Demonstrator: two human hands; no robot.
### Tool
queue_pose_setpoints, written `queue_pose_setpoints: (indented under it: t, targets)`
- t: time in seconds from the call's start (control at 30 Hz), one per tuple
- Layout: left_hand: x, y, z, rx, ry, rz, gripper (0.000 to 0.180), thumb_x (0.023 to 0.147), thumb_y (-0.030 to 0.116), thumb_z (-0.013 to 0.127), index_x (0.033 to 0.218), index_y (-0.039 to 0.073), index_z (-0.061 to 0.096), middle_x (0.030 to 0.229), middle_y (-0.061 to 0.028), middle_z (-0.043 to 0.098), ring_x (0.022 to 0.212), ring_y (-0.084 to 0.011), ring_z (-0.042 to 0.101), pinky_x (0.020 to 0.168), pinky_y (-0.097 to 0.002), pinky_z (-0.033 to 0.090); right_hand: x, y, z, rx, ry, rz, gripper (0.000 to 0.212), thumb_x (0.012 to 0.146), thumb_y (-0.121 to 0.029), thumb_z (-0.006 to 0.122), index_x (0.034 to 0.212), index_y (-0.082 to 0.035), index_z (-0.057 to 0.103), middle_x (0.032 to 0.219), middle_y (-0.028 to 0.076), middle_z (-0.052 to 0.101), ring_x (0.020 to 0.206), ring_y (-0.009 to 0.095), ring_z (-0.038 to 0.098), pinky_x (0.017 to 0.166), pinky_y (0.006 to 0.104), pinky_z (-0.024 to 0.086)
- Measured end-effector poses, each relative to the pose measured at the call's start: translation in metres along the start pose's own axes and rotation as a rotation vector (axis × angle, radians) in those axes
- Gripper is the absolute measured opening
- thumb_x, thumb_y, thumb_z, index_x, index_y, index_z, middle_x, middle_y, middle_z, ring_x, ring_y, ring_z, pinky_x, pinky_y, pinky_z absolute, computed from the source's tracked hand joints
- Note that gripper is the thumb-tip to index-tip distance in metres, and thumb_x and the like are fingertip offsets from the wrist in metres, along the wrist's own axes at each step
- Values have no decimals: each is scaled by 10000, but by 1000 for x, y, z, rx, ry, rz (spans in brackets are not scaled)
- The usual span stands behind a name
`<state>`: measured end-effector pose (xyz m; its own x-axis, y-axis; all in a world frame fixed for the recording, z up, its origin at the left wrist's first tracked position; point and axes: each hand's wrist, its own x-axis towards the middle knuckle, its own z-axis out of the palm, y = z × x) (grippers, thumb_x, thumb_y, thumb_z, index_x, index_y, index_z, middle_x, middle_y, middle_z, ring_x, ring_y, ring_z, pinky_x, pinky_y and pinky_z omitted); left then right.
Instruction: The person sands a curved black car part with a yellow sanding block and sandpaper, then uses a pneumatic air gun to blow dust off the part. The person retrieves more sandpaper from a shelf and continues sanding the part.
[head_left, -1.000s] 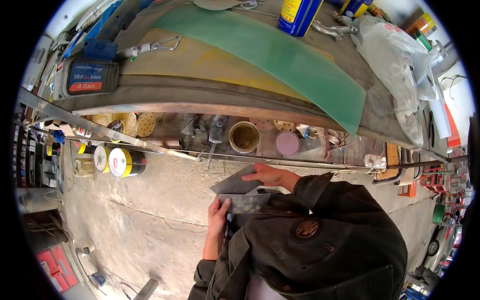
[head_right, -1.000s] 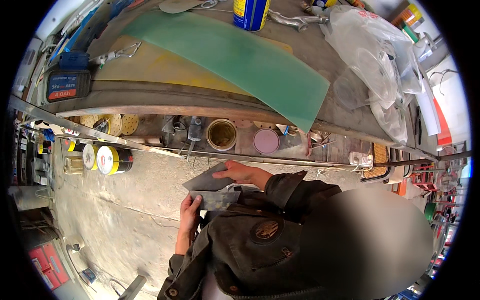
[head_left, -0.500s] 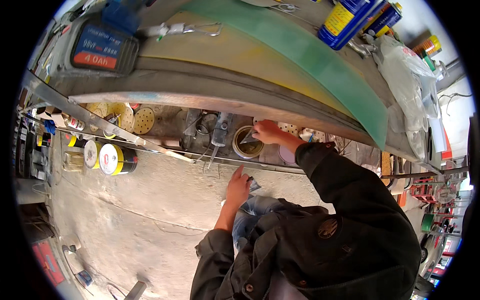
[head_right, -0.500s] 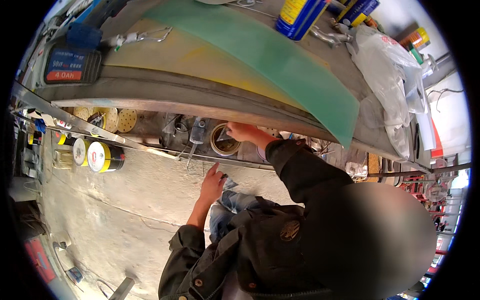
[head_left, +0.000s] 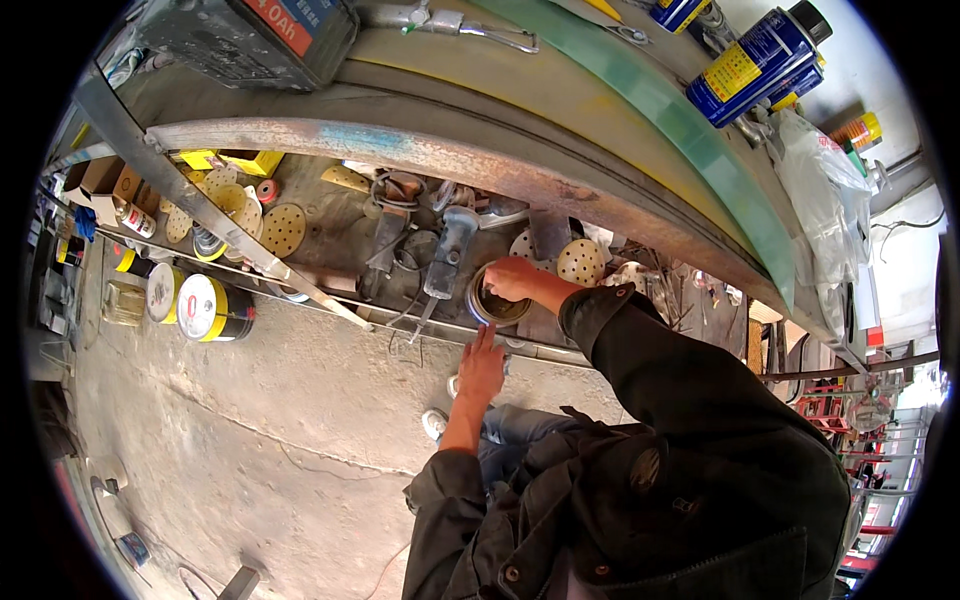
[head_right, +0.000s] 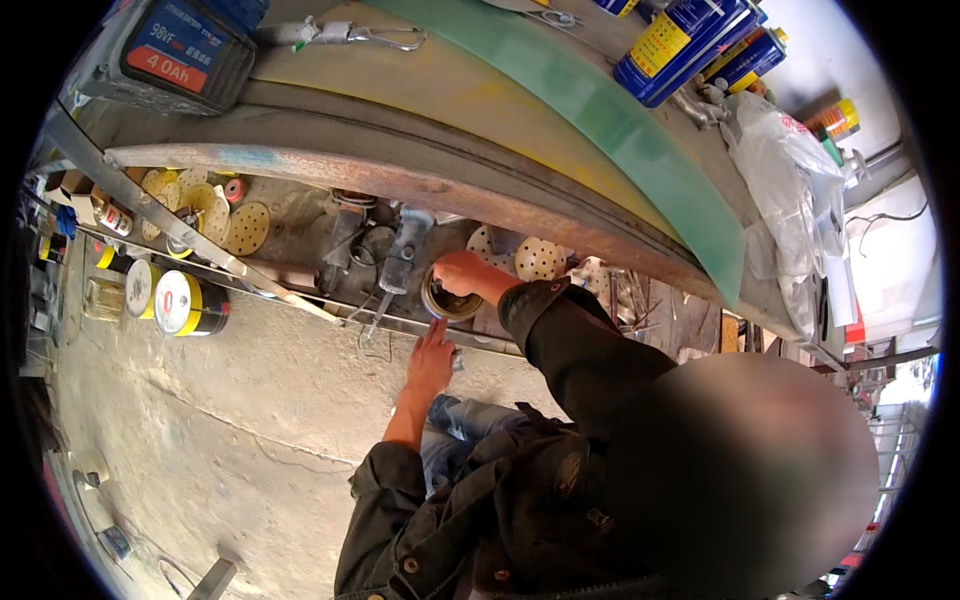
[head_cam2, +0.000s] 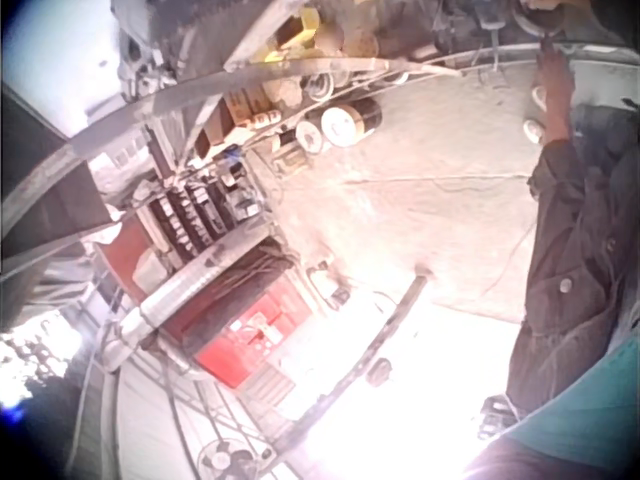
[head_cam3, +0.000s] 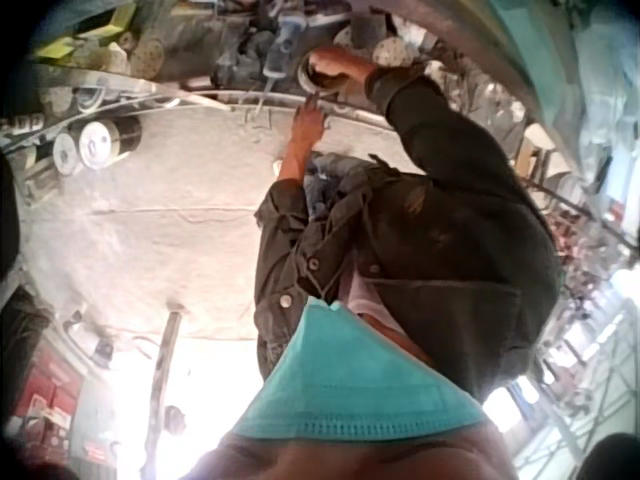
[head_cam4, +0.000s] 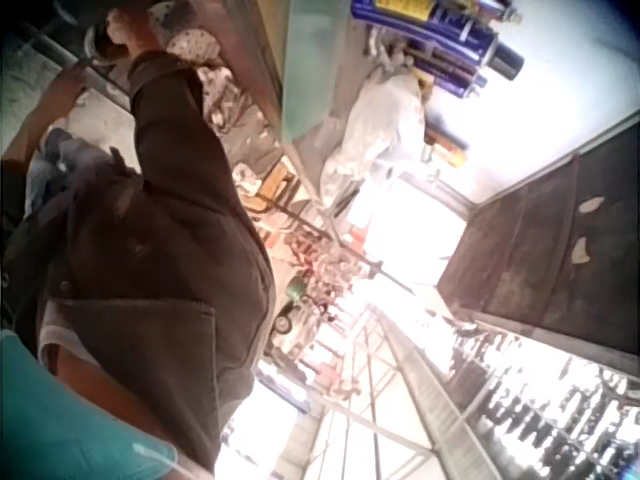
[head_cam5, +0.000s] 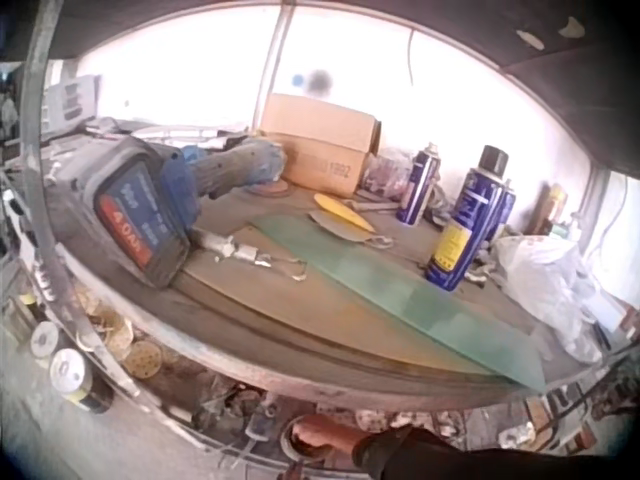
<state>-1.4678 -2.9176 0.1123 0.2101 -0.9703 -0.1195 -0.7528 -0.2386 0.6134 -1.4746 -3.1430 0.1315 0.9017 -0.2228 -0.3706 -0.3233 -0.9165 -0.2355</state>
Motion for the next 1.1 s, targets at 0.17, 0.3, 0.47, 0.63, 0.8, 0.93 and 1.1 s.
queue_pose_setpoints:
  t: [0.17,0.3,0.47,0.63,0.8,0.93,1.1]
  targets:
    - [-4,2,-4,73,-50,-43,145,875,130,559,954,28,625,1519,-141,278,1404,-308,272,1074,-495,333,2,-1,-7,-3,-66,-200,113,694,-81,629,739,-142,713,817,77,697,824,310,660,680,457,495]
    - [-3,6,2,99,-21,-53,142,851,107,565,943,28,637,1528,-125,266,1410,-301,261,1080,-496,330,4,5,-10,-273,-35,-412,76,695,-122,665,680,-188,699,766,32,685,793,249,647,759,447,446]
    - [-3,9,1,102,-40,-90,146,813,82,581,932,33,652,1533,-117,258,1413,-299,258,1079,-492,337,1,1,-8,-329,-128,-412,64,699,-132,662,725,-184,689,731,10,655,931,205,598,881,474,377]
    - [-1,12,0,120,-62,-100,159,812,81,587,952,37,650,1537,-112,247,1414,-297,256,1073,-498,343,7,-9,-10,-505,52,-461,13,677,-157,664,685,-165,671,704,12,657,901,218,606,850,470,407]
    - [-1,11,-2,109,-80,-115,158,823,92,600,966,43,645,1539,-115,235,1413,-292,254,1064,-502,350,4,-16,-43,-361,-70,-184,100,660,-115,644,736,-140,704,778,88,684,818,307,640,744,433,491]
    - [0,11,3,4,69,-95,186,825,106,624,999,39,639,1418,-131,413,1295,-295,417,980,-453,419,-12,10,-73,38,-48,24,297,692,-56,598,928,-171,736,909,178,683,872,359,647,731,443,517]
    - [-19,0,-14,-601,174,-343,217,863,144,596,1032,10,623,1119,-135,644,992,-353,610,837,-407,479,-61,40,-96,417,58,81,314,709,-93,674,1020,-98,719,882,154,696,817,249,669,706,359,510]
